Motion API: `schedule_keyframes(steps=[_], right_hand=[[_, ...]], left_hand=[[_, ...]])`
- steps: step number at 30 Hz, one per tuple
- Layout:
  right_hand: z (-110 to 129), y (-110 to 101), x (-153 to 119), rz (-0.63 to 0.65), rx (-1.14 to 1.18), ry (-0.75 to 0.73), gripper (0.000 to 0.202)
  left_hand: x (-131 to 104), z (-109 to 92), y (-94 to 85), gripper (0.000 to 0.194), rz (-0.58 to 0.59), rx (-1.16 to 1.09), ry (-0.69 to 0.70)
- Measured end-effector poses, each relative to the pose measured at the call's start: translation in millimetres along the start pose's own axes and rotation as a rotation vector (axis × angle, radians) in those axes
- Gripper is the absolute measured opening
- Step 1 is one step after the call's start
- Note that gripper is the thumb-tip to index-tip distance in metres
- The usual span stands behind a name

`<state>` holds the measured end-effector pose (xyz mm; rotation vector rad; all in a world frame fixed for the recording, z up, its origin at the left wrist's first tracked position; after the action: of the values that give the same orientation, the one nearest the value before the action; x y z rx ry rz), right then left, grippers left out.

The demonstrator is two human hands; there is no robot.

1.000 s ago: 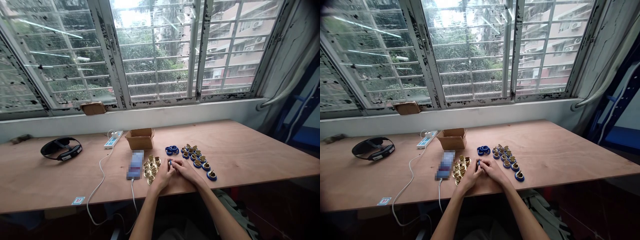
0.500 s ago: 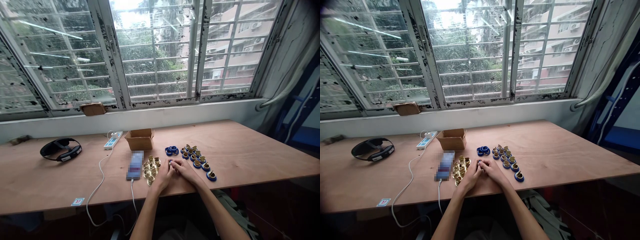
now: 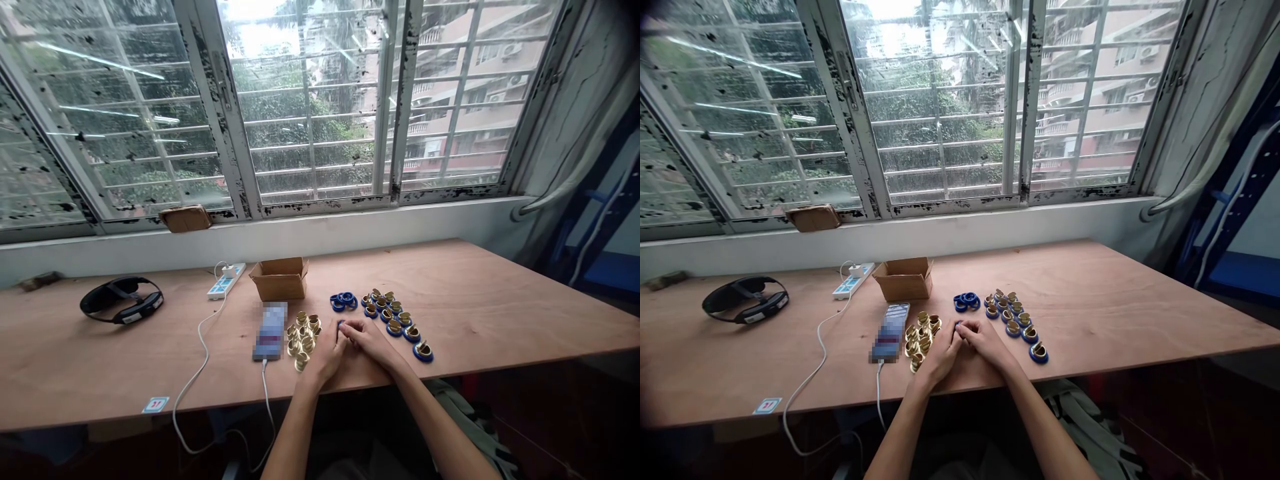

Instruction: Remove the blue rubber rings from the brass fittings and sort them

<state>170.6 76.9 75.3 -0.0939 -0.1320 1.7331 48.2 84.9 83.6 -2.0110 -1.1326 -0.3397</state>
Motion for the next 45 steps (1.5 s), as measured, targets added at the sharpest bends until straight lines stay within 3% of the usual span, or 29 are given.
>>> schedule_keyframes(steps=[16, 22, 25, 31, 37, 45], right_hand=[[7, -3, -3, -0.07, -0.008, -0.076, 0.033], [19, -4, -9, -0.123, -0.054, -0.132, 0.035], [21, 1, -12, -0.109, -0.088, -0.131, 0.034], [16, 6, -13, -0.08, -0.136, -0.127, 0.03], [16, 5, -12, -0.106, -0.187, -0.128, 0.029], [15, 1, -11, -0.169, -0.248, -0.175, 0.018]], left_hand=[[-2, -6, -1.7, 0.037, -0.024, 0.0, 0.023], [0, -7, -7.0, 0.039, -0.075, -0.283, -0.054], [0, -6, -10.0, 0.04, -0.12, -0.292, -0.079], [-6, 4, -5.1, 0.043, -0.12, -0.323, -0.131], [-7, 6, -6.9, 0.039, -0.125, -0.251, -0.063], [-11, 34, -3.0, 0.04, -0.163, -0.469, -0.145]])
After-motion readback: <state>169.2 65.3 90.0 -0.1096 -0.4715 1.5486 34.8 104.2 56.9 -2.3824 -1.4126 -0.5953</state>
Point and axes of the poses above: each hand's wrist, its own x-axis towards the middle knuckle, its own y-axis out of the palm, z = x × y, the point moved 6 cm from there along x, towards the middle knuckle, and after that the axes turned 14 degrees about y, right-handed, at the moved point
